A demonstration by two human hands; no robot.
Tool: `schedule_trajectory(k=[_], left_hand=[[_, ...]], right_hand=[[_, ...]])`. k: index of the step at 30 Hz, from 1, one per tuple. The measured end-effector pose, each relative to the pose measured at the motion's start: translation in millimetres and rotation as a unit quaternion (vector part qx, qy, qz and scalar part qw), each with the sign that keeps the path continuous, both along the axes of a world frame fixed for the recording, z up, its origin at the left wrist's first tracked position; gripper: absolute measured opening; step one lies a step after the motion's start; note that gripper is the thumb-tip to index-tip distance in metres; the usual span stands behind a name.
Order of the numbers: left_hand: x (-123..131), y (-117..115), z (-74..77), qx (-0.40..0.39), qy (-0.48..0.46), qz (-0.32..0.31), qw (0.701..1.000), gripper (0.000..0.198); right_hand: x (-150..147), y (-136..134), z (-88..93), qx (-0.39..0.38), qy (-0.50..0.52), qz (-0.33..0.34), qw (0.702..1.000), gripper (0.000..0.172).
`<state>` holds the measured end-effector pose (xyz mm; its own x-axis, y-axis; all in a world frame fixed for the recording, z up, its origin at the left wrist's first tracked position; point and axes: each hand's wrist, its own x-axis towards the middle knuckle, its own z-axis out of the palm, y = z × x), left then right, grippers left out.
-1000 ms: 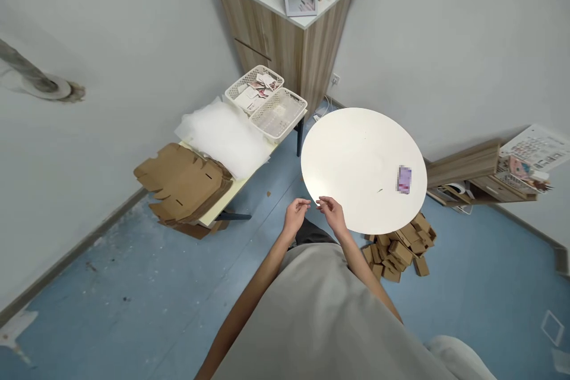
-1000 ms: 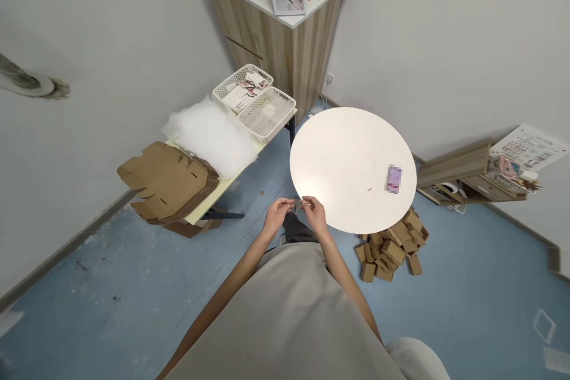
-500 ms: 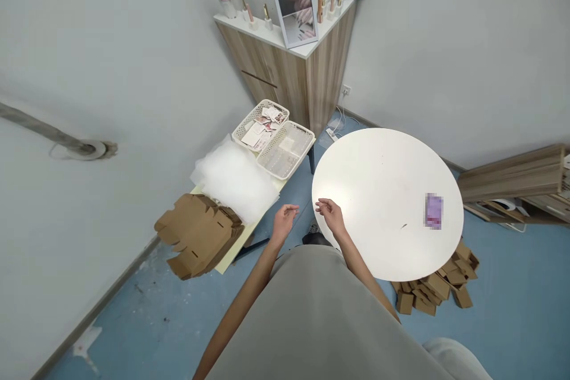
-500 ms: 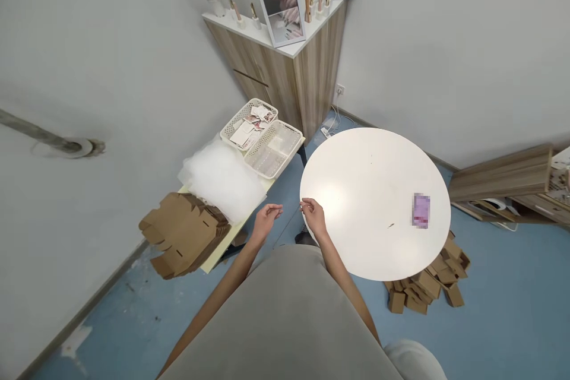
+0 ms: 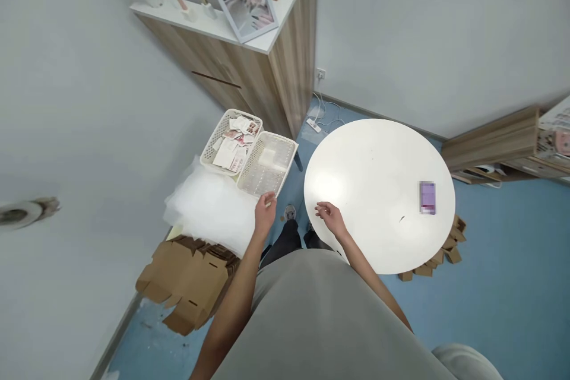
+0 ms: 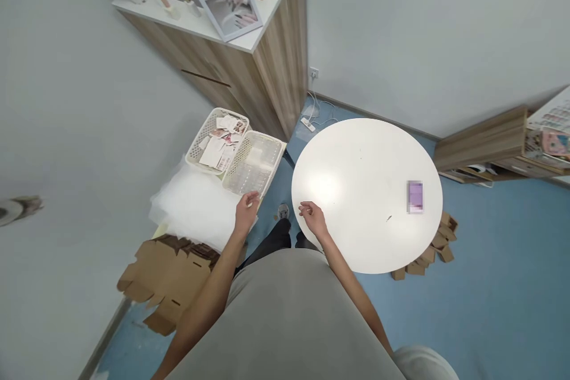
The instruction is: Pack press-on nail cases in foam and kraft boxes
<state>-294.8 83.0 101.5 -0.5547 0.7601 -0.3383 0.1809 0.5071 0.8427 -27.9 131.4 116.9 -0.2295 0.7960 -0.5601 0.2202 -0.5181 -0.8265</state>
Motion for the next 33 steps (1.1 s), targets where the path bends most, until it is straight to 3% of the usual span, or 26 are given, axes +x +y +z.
schedule_trajectory(k=[3, 8, 11, 16, 22, 28, 30, 33], left_hand=[[-27.9, 36.9, -5.3, 0.003, 0.121, -0.104, 0.987, 0.042], [-56.9, 96.7, -16.2, -0.009, 0.238, -0.302, 0.923, 0.060], [-63.0, 123.9, -23.2, -0.022, 0.253, -0.375, 0.892, 0.058], [-66.9, 151.0, -33.6, -0.061, 0.264, -0.460, 0.846, 0.037], [-70.8, 154.0, -40.8, -0.074, 0.270, -0.494, 0.823, 0.038], [-77.3, 145.3, -29.8, -0.055, 0.279, -0.501, 0.817, 0.048], [-80.5, 142.4, -22.5, -0.045, 0.270, -0.496, 0.824, 0.048], [-83.9, 136.5, -9.1, -0.013, 0.224, -0.453, 0.863, 0.044]], right_hand=[[-3.1, 2.2, 7.8, 0.011, -0.019, -0.029, 0.999, 0.043], [-18.8, -4.1, 20.9, 0.028, -0.044, -0.086, 0.995, 0.044], [-32.8, -10.2, 25.6, 0.032, -0.054, -0.102, 0.993, 0.044], [-46.6, -17.8, 32.3, 0.026, -0.077, -0.086, 0.993, 0.039], [-47.9, -22.8, 33.8, 0.031, -0.092, -0.116, 0.988, 0.037], [-49.6, -16.7, 30.7, 0.037, -0.085, -0.116, 0.989, 0.032], [-51.0, -12.4, 30.9, 0.043, -0.078, -0.110, 0.990, 0.030], [-52.9, -6.2, 32.0, 0.053, -0.074, -0.096, 0.991, 0.026]])
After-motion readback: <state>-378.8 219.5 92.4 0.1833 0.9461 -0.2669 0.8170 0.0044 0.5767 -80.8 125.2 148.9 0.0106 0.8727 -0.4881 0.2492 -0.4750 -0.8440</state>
